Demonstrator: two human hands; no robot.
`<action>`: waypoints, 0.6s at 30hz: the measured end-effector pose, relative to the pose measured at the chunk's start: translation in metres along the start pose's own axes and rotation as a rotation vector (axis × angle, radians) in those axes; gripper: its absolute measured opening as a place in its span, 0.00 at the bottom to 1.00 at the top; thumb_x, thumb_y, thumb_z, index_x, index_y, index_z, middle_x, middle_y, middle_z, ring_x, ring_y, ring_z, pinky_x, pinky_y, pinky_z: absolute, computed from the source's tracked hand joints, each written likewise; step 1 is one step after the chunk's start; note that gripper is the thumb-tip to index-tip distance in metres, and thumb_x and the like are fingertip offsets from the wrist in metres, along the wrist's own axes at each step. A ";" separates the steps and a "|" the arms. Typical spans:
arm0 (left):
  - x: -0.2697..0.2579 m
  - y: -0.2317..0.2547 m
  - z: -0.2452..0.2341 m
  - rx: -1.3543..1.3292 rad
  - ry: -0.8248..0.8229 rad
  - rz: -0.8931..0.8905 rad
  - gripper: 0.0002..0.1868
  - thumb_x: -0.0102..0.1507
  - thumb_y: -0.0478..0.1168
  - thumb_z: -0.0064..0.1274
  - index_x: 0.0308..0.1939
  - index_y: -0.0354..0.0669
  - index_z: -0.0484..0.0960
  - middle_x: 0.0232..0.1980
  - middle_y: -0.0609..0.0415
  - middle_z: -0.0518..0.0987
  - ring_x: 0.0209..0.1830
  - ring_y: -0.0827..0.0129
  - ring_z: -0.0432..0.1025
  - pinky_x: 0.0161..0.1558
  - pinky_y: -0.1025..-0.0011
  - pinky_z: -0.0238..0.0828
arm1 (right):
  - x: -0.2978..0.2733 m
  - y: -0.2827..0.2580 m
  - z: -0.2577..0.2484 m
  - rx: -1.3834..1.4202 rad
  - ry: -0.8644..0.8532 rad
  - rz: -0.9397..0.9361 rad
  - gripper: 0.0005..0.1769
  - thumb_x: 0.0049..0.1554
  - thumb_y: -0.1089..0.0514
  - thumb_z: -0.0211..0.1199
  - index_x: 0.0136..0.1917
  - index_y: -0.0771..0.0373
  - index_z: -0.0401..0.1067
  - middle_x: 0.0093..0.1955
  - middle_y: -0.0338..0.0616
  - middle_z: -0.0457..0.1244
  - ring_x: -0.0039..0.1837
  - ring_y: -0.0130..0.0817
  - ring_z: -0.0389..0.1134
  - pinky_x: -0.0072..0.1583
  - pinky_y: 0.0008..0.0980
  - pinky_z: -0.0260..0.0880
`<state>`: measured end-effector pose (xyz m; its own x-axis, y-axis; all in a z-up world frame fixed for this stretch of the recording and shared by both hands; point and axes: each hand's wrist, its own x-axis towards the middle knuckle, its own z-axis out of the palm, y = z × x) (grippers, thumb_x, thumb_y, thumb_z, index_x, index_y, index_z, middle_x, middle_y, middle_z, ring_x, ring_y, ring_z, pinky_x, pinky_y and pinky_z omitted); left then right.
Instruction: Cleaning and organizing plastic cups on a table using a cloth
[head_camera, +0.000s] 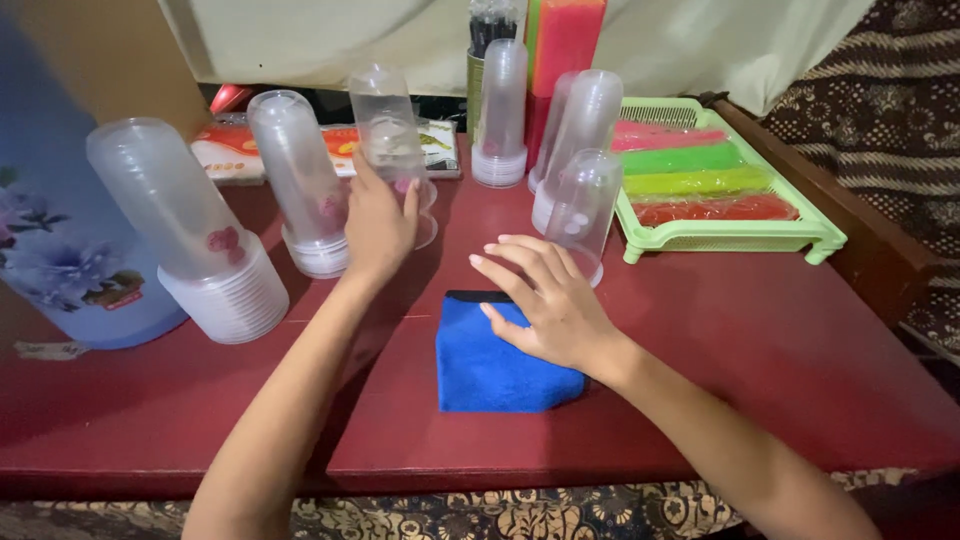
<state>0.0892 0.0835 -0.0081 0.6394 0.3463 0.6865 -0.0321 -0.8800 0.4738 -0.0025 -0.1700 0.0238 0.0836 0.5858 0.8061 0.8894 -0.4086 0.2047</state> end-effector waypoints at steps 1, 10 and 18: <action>-0.004 -0.004 0.007 0.021 0.011 0.016 0.46 0.66 0.51 0.61 0.73 0.24 0.51 0.54 0.28 0.75 0.50 0.34 0.76 0.46 0.42 0.78 | 0.000 0.000 0.000 -0.010 -0.002 0.001 0.30 0.56 0.51 0.67 0.71 0.57 0.68 0.65 0.45 0.62 0.69 0.49 0.64 0.66 0.49 0.65; -0.022 -0.010 0.019 0.048 -0.070 -0.037 0.49 0.65 0.54 0.61 0.73 0.24 0.51 0.52 0.35 0.69 0.52 0.35 0.75 0.48 0.47 0.78 | 0.000 0.000 0.001 -0.004 -0.011 -0.011 0.30 0.58 0.51 0.66 0.72 0.57 0.67 0.64 0.46 0.62 0.68 0.49 0.65 0.66 0.47 0.65; -0.030 -0.017 0.029 0.020 -0.089 -0.060 0.47 0.66 0.54 0.59 0.74 0.24 0.50 0.52 0.35 0.68 0.51 0.34 0.75 0.50 0.47 0.78 | 0.002 -0.003 0.000 -0.008 -0.013 -0.020 0.29 0.58 0.51 0.66 0.71 0.58 0.68 0.64 0.46 0.62 0.68 0.49 0.65 0.66 0.48 0.65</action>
<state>0.0928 0.0789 -0.0532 0.7053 0.3695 0.6050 0.0234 -0.8651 0.5010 -0.0050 -0.1683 0.0247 0.0717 0.6030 0.7945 0.8872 -0.4025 0.2254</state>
